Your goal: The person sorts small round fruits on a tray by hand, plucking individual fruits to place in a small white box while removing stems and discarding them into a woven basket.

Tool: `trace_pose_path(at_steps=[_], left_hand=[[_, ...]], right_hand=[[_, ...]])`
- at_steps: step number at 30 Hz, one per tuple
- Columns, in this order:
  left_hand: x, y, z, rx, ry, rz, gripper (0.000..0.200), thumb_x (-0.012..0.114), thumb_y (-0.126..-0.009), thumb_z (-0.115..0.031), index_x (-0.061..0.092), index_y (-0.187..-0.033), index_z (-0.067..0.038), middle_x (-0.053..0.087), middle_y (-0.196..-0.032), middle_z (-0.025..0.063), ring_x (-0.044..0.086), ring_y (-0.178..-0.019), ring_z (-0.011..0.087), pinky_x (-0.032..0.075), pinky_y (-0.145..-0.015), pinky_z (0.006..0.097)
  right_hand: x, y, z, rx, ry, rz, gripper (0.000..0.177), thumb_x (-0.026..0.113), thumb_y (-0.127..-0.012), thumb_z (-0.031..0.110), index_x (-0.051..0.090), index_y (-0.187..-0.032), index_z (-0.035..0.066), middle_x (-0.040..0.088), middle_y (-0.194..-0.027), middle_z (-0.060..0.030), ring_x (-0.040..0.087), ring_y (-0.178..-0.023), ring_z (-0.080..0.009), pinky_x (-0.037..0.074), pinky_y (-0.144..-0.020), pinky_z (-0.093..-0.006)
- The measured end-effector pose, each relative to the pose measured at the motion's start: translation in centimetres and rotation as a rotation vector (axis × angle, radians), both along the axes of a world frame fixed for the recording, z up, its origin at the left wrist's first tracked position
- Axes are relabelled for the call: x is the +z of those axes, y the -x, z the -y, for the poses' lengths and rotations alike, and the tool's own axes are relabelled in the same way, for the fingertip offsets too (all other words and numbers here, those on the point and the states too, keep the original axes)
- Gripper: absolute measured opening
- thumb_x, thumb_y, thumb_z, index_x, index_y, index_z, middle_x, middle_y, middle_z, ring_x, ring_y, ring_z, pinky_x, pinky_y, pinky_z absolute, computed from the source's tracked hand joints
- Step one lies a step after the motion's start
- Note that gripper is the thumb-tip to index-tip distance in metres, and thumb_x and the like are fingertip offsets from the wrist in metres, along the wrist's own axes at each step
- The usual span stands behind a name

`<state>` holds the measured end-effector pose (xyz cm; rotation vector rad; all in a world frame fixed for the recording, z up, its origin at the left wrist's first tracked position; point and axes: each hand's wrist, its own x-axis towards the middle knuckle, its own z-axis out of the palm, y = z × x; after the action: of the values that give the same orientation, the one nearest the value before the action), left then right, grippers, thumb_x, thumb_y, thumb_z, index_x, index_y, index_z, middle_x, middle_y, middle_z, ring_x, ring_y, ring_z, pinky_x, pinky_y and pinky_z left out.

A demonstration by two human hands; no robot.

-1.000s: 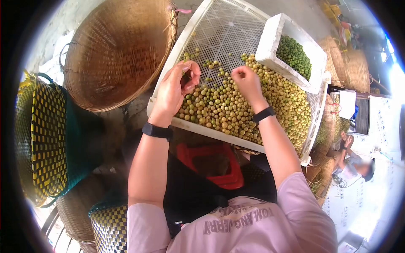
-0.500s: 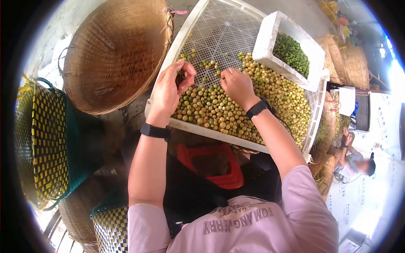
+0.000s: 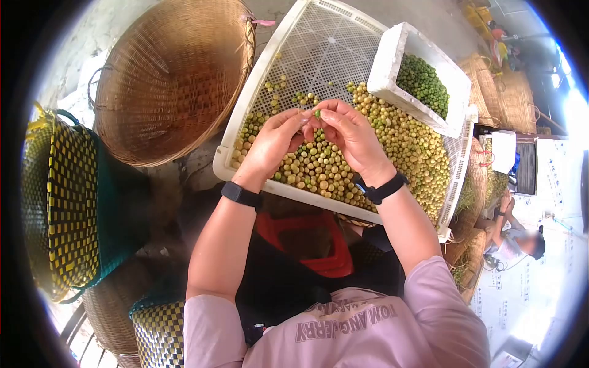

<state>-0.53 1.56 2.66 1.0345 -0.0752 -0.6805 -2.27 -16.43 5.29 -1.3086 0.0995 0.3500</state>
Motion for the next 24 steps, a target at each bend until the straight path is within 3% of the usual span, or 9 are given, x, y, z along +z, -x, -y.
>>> trace_pose_path(at_steps=[4,7,9,13,15,17,20,22,24], left_hand=[[-0.2,0.0,0.2,0.037,0.017,-0.085,0.019,0.049,-0.098,-0.024,0.060,-0.094,-0.009,0.053,-0.078,-0.0038,0.037,-0.059,0.0014,0.026,-0.051,0.0173],[-0.9,0.2,0.7,0.057,0.038,-0.070,0.015,0.049,-0.097,-0.021,0.058,-0.093,-0.010,0.052,-0.076,-0.0051,0.037,-0.059,0.0006,0.026,-0.051,0.0167],[-0.7,0.5,1.2,0.143,-0.035,0.045,0.014,0.048,-0.096,-0.018,0.058,-0.089,-0.010,0.052,-0.075,-0.0060,0.038,-0.059,0.0002,0.027,-0.052,0.0162],[-0.3,-0.1,0.2,0.200,-0.005,0.068,0.012,0.049,-0.092,-0.012,0.060,-0.090,-0.008,0.057,-0.076,-0.0034,0.037,-0.058,0.0009,0.028,-0.051,0.0190],[-0.1,-0.5,-0.6,0.193,0.048,0.072,0.014,0.046,-0.091,-0.009,0.061,-0.091,-0.007,0.056,-0.075,-0.0024,0.037,-0.060,0.0017,0.028,-0.053,0.0195],[-0.1,-0.8,-1.1,0.218,0.149,0.106,0.018,0.043,-0.091,-0.009,0.061,-0.092,-0.007,0.055,-0.073,-0.0011,0.035,-0.058,0.0027,0.027,-0.052,0.0196],[0.4,-0.9,-1.5,0.250,0.157,0.133,0.018,0.039,-0.092,-0.011,0.056,-0.090,-0.006,0.048,-0.071,-0.0007,0.032,-0.058,0.0048,0.025,-0.052,0.0209],[-0.1,-1.0,-1.8,0.246,0.171,0.130,0.019,0.038,-0.091,-0.013,0.054,-0.084,-0.007,0.048,-0.071,-0.0008,0.033,-0.058,0.0058,0.026,-0.053,0.0211],[-0.3,-1.2,-1.8,0.225,0.204,0.128,0.018,0.037,-0.092,-0.013,0.051,-0.083,-0.007,0.046,-0.070,-0.0008,0.033,-0.059,0.0060,0.026,-0.053,0.0215]], right_hand=[[-0.1,0.6,-1.6,-0.077,0.295,0.260,0.009,0.057,-0.095,0.007,0.061,-0.099,0.000,0.065,-0.087,-0.0019,0.061,-0.087,-0.0075,0.049,-0.075,-0.0242],[-0.2,1.3,-2.4,-0.095,0.500,0.373,0.010,0.059,-0.095,0.009,0.061,-0.097,0.000,0.065,-0.088,-0.0032,0.062,-0.085,-0.0077,0.050,-0.073,-0.0238],[0.6,1.1,-2.2,-0.110,0.426,0.374,0.013,0.060,-0.095,0.013,0.062,-0.098,0.001,0.064,-0.087,-0.0032,0.060,-0.082,-0.0086,0.050,-0.070,-0.0251],[2.7,-2.6,5.0,-0.642,0.722,0.418,0.024,0.062,-0.094,0.028,0.064,-0.102,0.006,0.064,-0.095,-0.0025,0.058,-0.082,-0.0134,0.049,-0.073,-0.0285],[3.3,-5.0,11.8,-0.678,1.172,0.654,0.023,0.061,-0.093,0.025,0.064,-0.109,0.009,0.065,-0.100,-0.0026,0.059,-0.085,-0.0141,0.049,-0.081,-0.0294],[2.2,-6.1,17.6,-0.629,1.825,0.775,0.018,0.060,-0.093,0.023,0.065,-0.108,0.014,0.065,-0.104,-0.0042,0.061,-0.088,-0.0183,0.047,-0.089,-0.0327],[2.7,-4.3,14.1,-0.514,1.650,0.762,0.011,0.063,-0.090,0.017,0.067,-0.099,0.013,0.064,-0.106,-0.0040,0.059,-0.098,-0.0216,0.043,-0.095,-0.0386],[0.7,-2.5,9.9,-0.235,1.288,0.561,0.009,0.063,-0.090,0.017,0.068,-0.093,0.010,0.065,-0.099,-0.0069,0.060,-0.094,-0.0197,0.047,-0.090,-0.0359],[-2.8,-1.2,6.9,0.075,1.397,0.441,0.012,0.061,-0.091,0.018,0.068,-0.090,0.008,0.064,-0.098,-0.0071,0.059,-0.095,-0.0199,0.047,-0.089,-0.0348]])
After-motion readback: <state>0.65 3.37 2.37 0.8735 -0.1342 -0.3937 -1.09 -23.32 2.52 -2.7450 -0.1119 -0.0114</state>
